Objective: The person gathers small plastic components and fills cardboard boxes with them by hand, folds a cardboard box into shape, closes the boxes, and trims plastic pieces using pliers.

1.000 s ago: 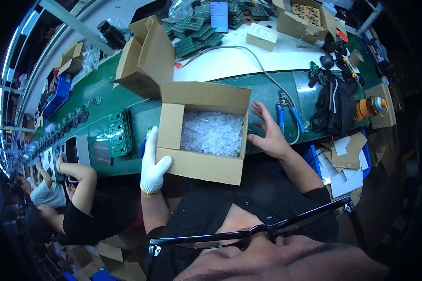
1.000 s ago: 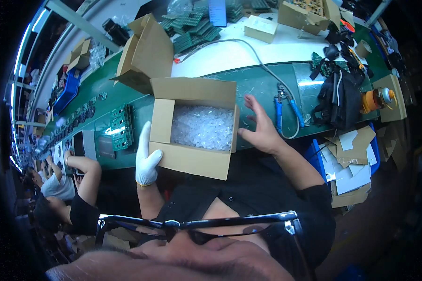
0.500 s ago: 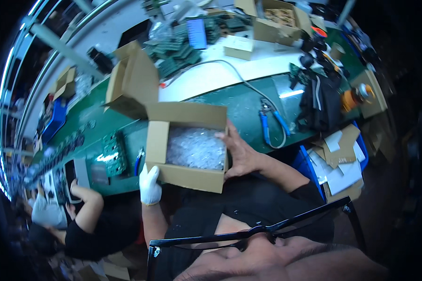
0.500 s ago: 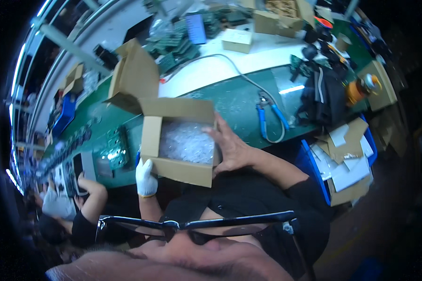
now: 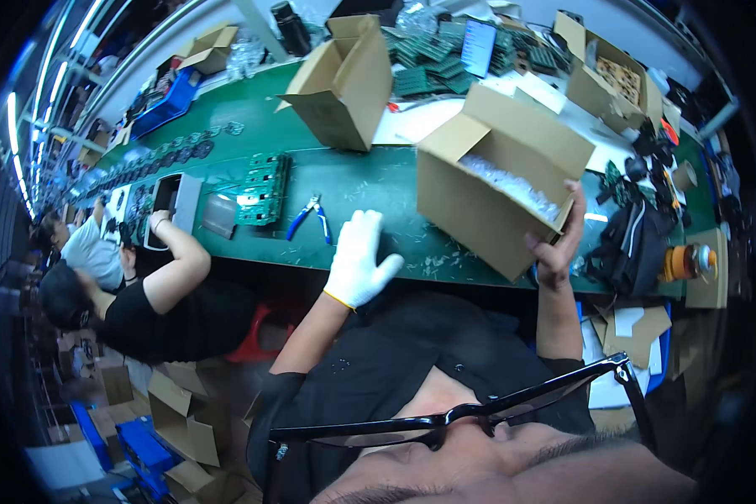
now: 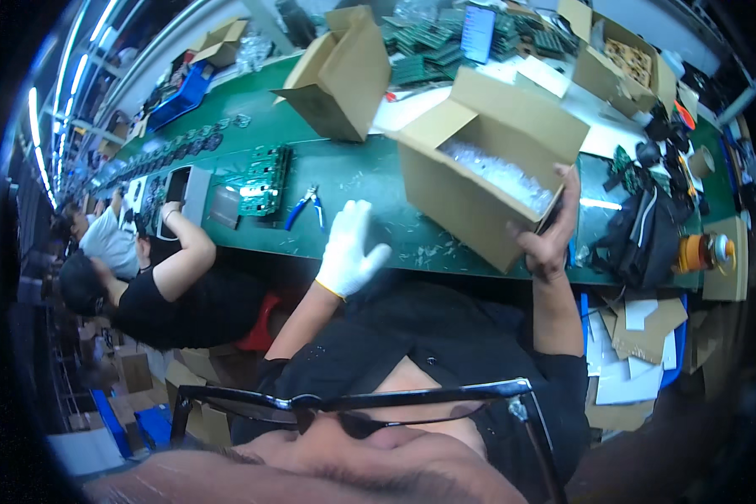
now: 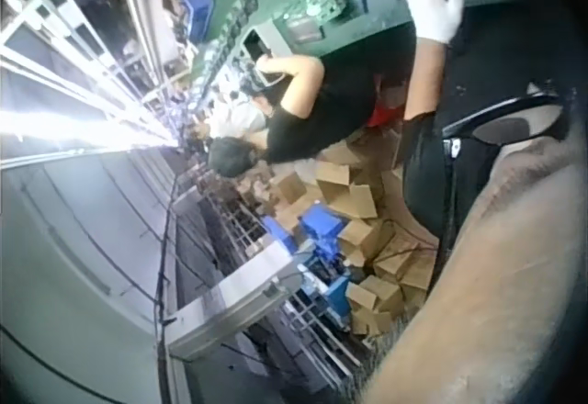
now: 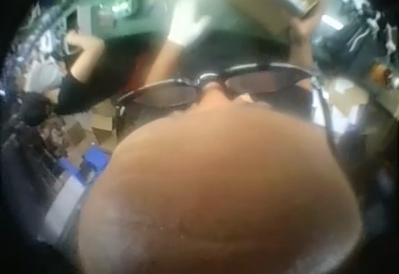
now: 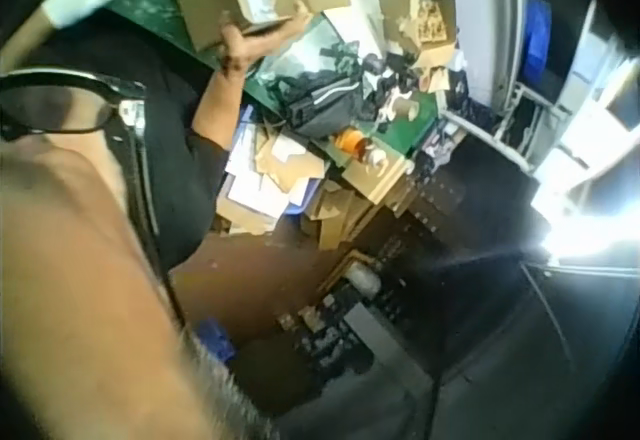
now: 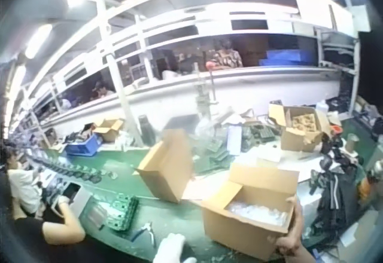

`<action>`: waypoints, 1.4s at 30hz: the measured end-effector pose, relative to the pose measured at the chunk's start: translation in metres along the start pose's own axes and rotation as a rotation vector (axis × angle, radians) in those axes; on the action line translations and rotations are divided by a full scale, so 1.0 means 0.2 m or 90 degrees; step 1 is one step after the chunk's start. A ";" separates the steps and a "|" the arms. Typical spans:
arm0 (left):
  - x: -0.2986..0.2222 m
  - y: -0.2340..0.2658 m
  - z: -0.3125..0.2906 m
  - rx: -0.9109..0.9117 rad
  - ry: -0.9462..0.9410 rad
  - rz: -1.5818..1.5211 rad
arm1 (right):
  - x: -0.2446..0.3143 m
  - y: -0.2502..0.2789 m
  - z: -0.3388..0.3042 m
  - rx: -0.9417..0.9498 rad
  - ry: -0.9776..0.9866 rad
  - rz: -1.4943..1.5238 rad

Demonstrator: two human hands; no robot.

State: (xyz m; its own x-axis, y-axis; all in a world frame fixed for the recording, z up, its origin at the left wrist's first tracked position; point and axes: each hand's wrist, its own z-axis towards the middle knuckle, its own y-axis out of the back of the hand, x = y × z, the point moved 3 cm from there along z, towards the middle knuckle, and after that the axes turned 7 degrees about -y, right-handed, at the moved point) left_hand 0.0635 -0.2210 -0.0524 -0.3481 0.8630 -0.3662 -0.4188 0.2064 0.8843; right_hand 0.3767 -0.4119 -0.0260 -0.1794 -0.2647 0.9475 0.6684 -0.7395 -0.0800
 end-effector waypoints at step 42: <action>-0.34 -0.24 0.66 0.060 -0.071 -0.005 | 0.46 1.19 -0.58 -0.443 0.149 0.007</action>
State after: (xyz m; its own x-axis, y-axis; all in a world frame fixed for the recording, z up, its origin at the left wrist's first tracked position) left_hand 0.2172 -0.2292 -0.0322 -0.2479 0.9059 -0.3433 -0.3387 0.2510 0.9068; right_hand 0.4343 -0.6842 0.0066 -0.3769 -0.3416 0.8610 0.0718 -0.9375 -0.3405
